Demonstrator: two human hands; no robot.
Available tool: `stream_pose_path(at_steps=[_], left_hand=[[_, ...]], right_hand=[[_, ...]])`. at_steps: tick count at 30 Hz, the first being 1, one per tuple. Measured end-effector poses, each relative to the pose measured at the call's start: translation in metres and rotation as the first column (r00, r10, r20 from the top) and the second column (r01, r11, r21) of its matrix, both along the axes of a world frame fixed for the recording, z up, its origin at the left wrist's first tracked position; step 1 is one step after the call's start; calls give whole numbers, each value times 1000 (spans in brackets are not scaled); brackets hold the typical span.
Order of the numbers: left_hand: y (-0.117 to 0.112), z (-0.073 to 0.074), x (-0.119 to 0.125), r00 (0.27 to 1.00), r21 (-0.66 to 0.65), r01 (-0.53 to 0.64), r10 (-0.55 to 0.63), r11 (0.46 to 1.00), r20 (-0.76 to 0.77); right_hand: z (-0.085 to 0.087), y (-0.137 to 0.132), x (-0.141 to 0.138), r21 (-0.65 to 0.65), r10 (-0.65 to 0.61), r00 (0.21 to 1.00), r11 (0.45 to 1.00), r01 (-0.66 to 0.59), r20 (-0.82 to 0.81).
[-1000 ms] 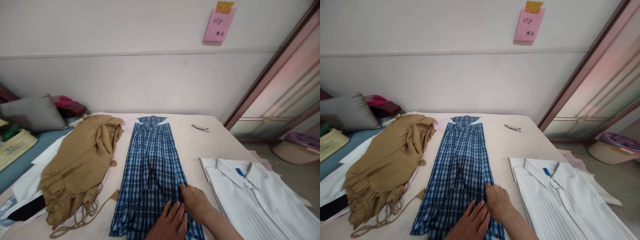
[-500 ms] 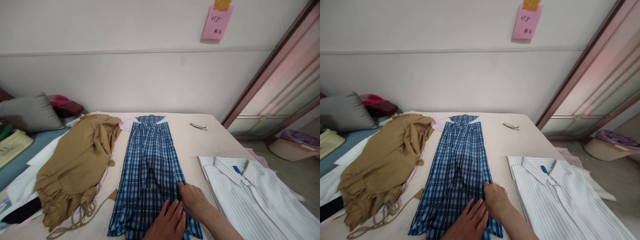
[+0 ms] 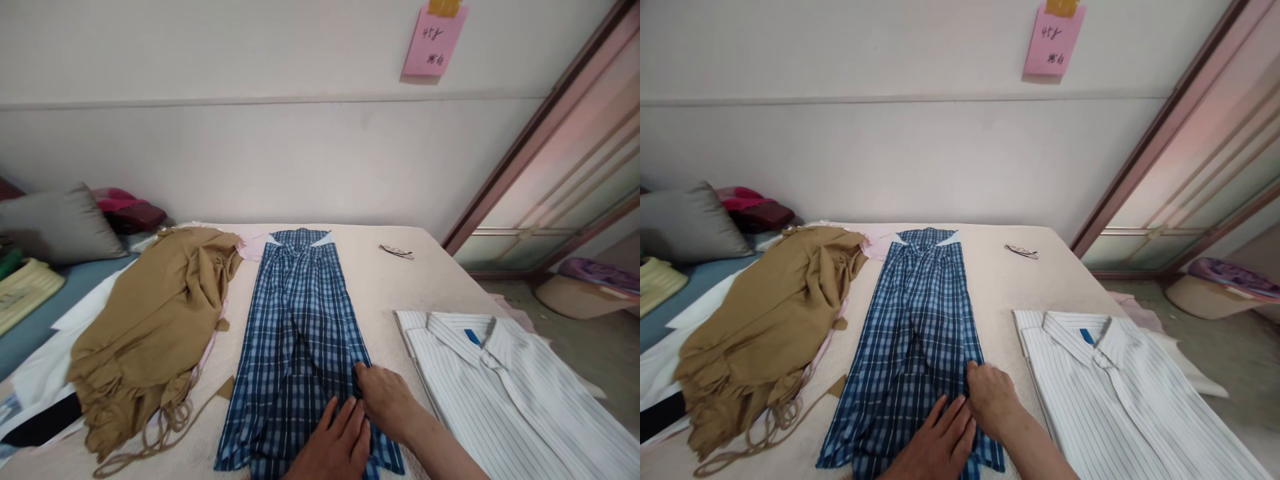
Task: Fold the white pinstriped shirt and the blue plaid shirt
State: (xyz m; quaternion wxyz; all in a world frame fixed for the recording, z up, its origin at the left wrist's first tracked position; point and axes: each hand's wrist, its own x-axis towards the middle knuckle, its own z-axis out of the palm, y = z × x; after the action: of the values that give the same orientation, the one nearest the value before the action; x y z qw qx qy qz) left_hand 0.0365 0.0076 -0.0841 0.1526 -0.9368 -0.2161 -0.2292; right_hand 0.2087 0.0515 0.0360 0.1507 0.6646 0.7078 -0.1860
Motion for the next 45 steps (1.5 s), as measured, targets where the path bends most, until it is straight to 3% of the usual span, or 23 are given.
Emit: stream_pose_path(at_steps=[14, 32, 45], left_hand=[[-1, 2, -3, 998, -33, 10, -12, 999, -64], [1, 13, -4, 999, -23, 30, -31, 999, -8], [1, 10, -5, 998, -73, 42, -46, 996, -50]], right_hand=[[4, 0, 0, -11, -3, 1000, 1000, 3, -2], [2, 1, 1, 4, -9, 1000, 1000, 9, -11], [2, 0, 1, 9, 10, 1000, 1000, -10, 3]])
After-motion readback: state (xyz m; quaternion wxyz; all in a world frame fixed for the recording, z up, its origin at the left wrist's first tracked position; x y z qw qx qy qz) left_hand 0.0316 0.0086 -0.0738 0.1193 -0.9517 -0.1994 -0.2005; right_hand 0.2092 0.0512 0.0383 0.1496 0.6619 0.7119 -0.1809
